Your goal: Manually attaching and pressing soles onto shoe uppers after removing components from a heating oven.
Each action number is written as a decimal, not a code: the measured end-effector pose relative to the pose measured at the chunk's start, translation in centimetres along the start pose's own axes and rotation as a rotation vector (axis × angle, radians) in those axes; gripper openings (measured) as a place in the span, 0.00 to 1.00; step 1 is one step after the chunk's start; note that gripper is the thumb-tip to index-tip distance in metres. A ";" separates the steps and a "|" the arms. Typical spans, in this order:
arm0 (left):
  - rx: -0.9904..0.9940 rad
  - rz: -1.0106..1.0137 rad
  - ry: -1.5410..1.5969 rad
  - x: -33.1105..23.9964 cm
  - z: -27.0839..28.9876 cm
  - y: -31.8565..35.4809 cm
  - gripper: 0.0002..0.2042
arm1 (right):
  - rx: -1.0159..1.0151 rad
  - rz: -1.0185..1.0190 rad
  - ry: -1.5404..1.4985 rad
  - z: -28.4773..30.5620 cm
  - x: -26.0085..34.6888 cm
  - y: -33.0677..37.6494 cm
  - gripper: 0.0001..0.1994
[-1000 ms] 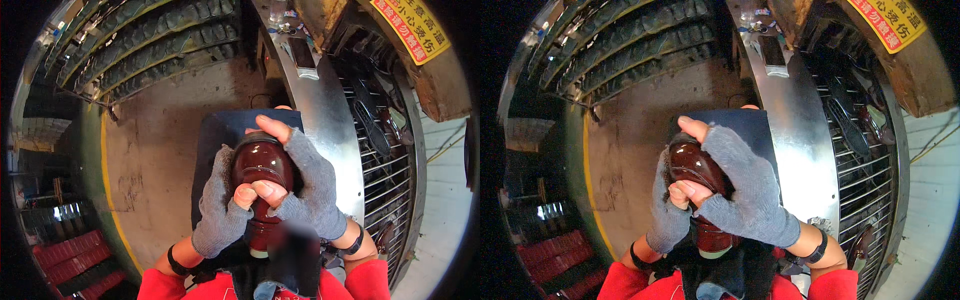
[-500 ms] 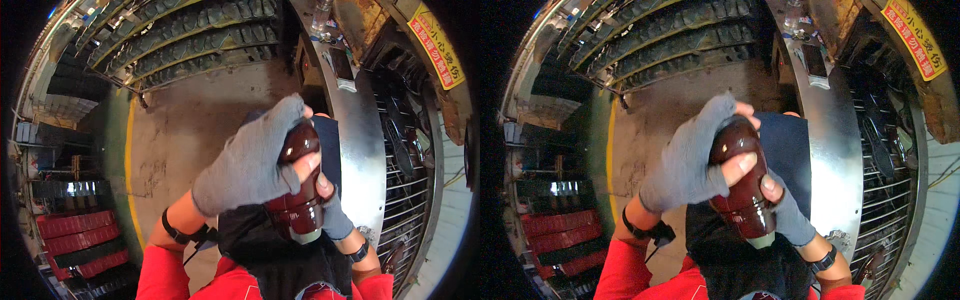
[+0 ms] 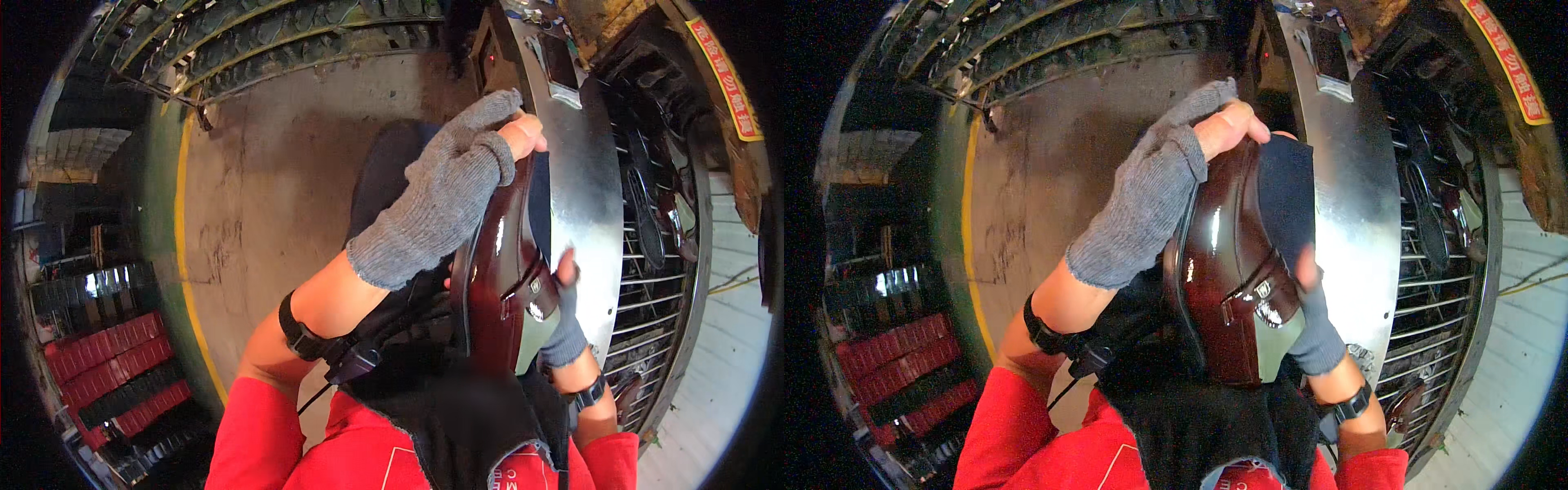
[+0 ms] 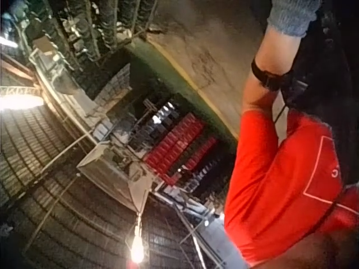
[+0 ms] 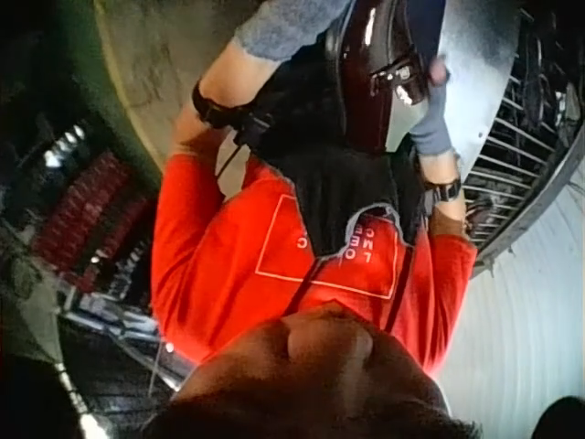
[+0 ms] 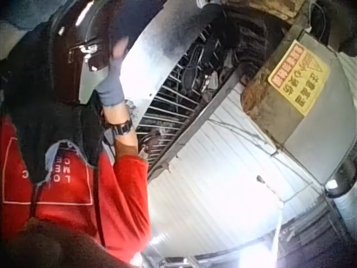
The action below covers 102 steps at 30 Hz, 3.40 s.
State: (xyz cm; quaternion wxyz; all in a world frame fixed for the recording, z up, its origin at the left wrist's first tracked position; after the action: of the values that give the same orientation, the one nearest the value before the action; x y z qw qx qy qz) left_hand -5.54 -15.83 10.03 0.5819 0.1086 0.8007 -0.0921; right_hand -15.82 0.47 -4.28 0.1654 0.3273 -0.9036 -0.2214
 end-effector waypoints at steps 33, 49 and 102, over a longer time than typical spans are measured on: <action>0.001 0.234 0.001 12.6 4.0 3.6 0.38 | -0.269 0.418 0.310 -1.6 7.3 -5.4 0.33; 0.376 0.361 -0.189 12.9 -0.1 5.4 0.32 | -0.180 0.428 0.139 3.9 10.1 -2.2 0.41; 0.217 0.673 -0.044 24.6 0.6 7.9 0.28 | -1.854 0.760 1.615 44.8 56.6 50.4 0.55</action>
State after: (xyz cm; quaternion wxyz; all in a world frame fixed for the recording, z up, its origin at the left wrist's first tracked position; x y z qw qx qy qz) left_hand -10.10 -6.80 -13.71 0.5819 0.4258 0.6927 0.0178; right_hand -103.17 10.60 -7.93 0.8798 -0.1456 -0.0932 -0.4429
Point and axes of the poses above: each hand's wrist, its own y-axis away from the middle knuckle, its own z-axis out of the back of the hand, x = y × z, the point moved 10 cm from there along -y, towards the middle knuckle, and after that the axes turned 6 degrees about -x, right-handed, at the moved point
